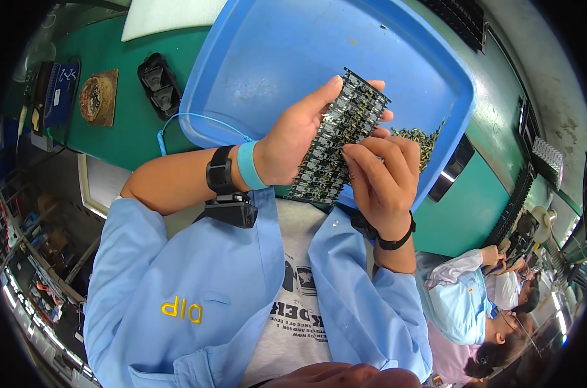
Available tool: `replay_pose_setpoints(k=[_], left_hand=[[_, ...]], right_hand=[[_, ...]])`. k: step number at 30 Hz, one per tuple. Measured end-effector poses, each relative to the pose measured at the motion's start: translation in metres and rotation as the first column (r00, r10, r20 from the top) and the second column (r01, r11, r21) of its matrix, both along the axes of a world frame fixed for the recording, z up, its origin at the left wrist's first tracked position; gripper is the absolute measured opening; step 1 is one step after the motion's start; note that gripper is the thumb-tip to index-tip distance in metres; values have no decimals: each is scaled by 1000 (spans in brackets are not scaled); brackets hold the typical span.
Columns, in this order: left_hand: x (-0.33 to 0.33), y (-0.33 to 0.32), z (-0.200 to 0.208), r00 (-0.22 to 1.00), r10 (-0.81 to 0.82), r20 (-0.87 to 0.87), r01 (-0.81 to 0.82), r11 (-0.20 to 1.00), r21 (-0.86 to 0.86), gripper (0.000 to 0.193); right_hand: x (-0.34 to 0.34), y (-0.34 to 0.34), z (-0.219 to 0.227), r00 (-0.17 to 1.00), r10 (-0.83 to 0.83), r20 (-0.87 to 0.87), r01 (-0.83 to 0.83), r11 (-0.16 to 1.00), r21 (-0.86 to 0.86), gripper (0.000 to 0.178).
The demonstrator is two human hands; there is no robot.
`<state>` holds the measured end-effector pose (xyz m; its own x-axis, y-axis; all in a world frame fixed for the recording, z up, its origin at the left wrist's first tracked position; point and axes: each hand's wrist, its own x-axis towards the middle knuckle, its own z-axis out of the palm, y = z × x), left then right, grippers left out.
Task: The person picks up a circuit board and inserts small electronic components into it one at a time from a blue tray. After filling the board, the person sets it down and picks up another circuit board to repeat the process.
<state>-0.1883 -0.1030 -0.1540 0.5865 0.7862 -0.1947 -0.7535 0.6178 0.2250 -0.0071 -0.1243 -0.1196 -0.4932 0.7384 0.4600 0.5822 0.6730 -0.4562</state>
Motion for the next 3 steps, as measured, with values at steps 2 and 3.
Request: replay_pose_setpoints(k=[2,3], left_hand=[[0,0,-1,1000,-2,-25,2,1000,12,66],[0,0,-1,999,-2,-37,3,1000,18,66]], right_hand=[[0,-1,3,999,5,35,-5,1000,-4,27],[0,-1,6,998,10,70,-9,1000,-8,25]])
